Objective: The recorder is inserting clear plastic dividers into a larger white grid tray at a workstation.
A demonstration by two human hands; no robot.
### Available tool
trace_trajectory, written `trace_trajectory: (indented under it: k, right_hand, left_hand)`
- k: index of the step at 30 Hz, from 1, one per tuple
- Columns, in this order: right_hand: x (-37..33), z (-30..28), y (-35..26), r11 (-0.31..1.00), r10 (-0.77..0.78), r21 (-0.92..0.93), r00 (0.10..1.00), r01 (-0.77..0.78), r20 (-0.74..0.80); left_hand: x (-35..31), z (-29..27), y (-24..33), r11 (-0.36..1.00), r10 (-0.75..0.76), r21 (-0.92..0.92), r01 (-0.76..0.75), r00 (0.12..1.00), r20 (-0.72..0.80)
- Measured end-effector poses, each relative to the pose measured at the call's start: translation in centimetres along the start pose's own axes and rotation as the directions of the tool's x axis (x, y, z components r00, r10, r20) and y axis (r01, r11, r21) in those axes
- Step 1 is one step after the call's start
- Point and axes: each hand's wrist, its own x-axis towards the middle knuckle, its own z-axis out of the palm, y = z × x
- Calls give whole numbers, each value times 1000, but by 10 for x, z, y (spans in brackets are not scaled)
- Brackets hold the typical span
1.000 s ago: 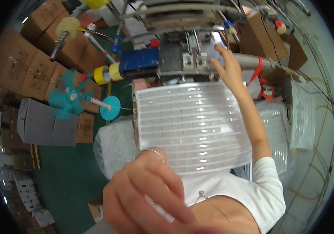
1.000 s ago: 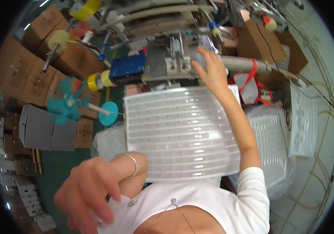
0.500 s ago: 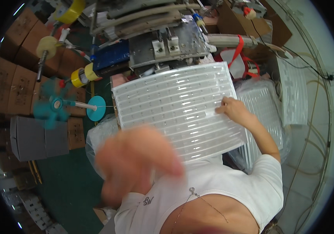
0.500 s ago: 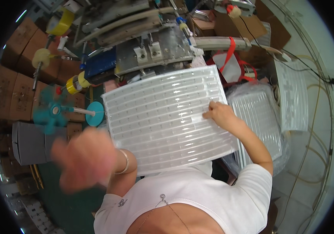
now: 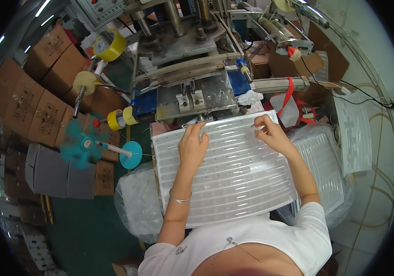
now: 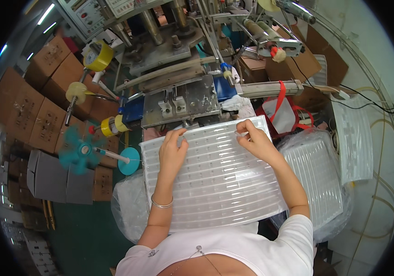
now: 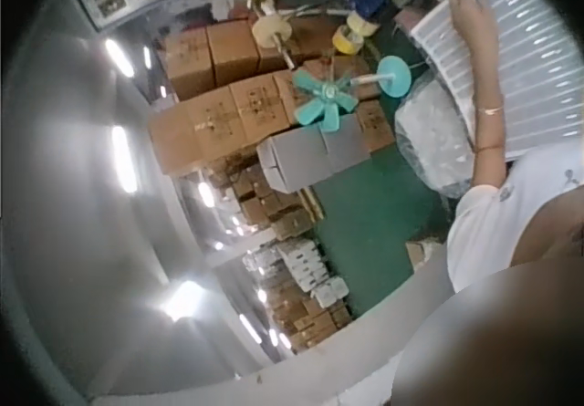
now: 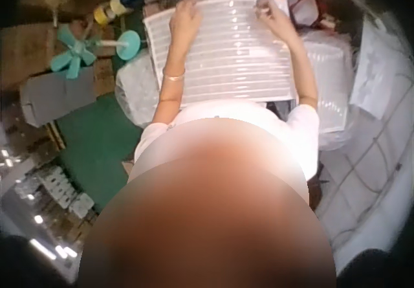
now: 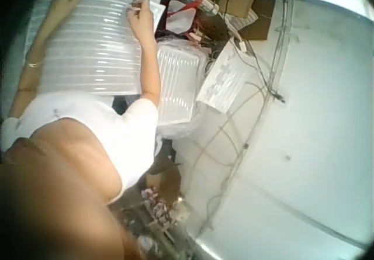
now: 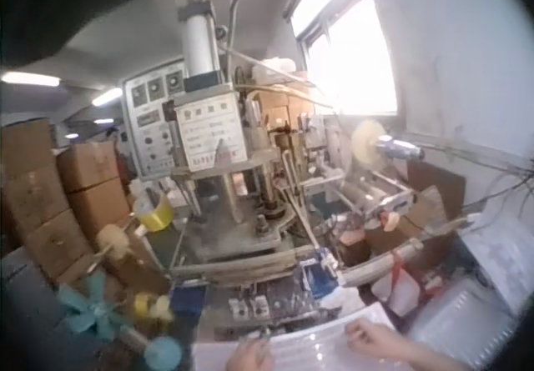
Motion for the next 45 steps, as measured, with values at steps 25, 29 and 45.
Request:
trace_trajectory:
  k: [25, 29, 45]
  right_hand:
    - [164, 75, -71, 773, -615, -453, 700, 444, -363]
    - [163, 58, -51, 883, -454, -310, 806, 352, -379]
    - [167, 69, -53, 700, -630, -627, 709, 342, -318]
  left_hand:
    - [94, 0, -4, 829, 464, 405, -386, 879, -110]
    - [105, 33, -5, 780, 543, 462, -422, 823, -166]
    - [7, 5, 9, 866, -134, -500, 29, 975, -177]
